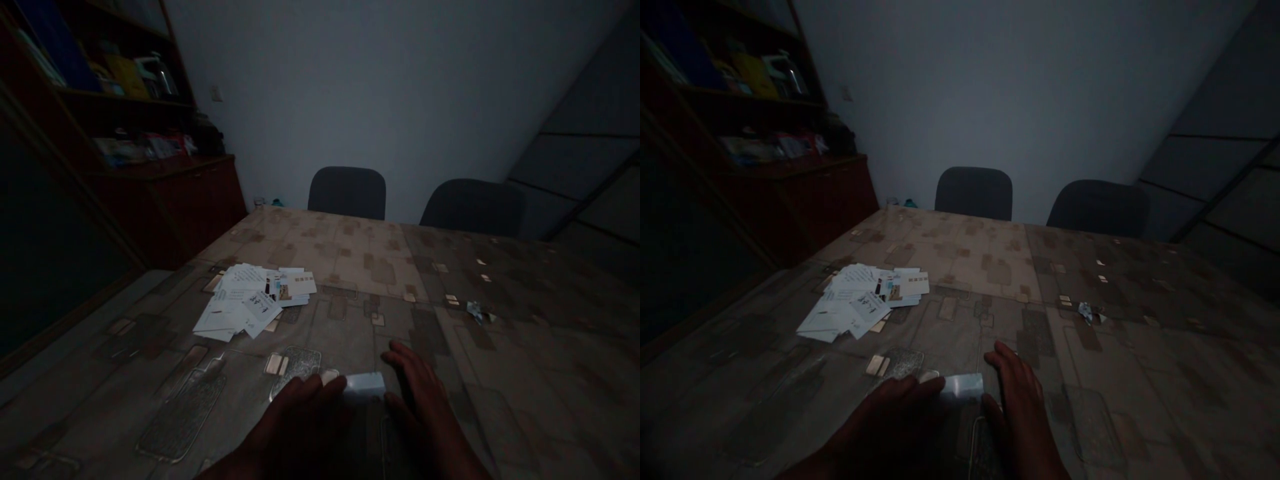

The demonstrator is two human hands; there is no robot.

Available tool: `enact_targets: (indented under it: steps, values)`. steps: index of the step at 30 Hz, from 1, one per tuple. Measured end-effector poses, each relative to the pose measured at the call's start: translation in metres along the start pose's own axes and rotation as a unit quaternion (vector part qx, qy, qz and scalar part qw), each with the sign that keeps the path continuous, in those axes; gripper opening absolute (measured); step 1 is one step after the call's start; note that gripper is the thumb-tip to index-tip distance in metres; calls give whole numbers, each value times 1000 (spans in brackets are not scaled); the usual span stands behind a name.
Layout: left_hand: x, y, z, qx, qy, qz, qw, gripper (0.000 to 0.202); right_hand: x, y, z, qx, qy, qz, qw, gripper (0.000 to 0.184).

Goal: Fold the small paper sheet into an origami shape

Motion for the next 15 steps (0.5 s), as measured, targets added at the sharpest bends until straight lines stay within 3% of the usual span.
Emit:
enact_targets:
  steps: [4,11,15]
  values:
    - [-2,11,-6,37,-21,-4,999,49,0,-1,-3,-5,7,-18,1000,38]
    - [-13,12,-9,34,-1,-18,999,54,0,-4,-7,29,28,-36,999,40]
    - [-11,11,-13,19,25,1,1000,46,0,-12,-8,24,-15,-82,996,40]
Point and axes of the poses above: each hand's wrist, its own y-axis away from the middle knuckle, its own x-axis out of the back of the hand, z = x × y, the point moved 9 cm from there along -y, towards the middle knuckle, and after that the axes turned 8 degrees about -z, right-handed, at the moved point
